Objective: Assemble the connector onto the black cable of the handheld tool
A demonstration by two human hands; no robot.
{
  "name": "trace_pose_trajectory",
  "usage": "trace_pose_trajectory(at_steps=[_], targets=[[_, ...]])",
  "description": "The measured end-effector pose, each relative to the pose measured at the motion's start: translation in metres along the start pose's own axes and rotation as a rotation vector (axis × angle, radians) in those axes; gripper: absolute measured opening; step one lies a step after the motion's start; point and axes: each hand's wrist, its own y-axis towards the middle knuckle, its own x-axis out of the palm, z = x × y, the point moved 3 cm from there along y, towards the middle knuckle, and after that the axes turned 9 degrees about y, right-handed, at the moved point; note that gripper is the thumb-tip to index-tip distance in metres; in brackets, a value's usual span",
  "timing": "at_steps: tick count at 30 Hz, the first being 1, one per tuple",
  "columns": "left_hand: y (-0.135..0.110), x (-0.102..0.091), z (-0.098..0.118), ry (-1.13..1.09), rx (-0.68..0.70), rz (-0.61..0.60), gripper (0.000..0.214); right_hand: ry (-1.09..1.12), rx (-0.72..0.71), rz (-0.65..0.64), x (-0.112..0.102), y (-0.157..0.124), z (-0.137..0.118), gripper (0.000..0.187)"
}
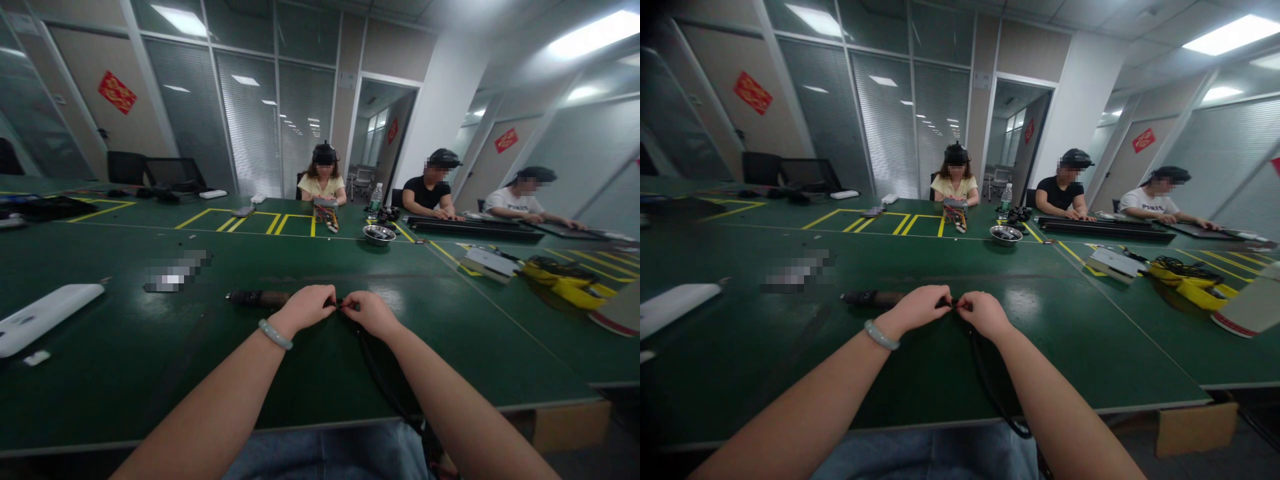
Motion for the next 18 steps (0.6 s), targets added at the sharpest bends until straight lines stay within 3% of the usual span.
trace_pose_trajectory(at_steps=[18], targets=[[0.0004, 0.0005, 0.0026, 0.011, -0.029, -0.002, 0.018, 0.071, 0.139, 0.057, 0.0044, -0.0006, 0.0005, 0.013]])
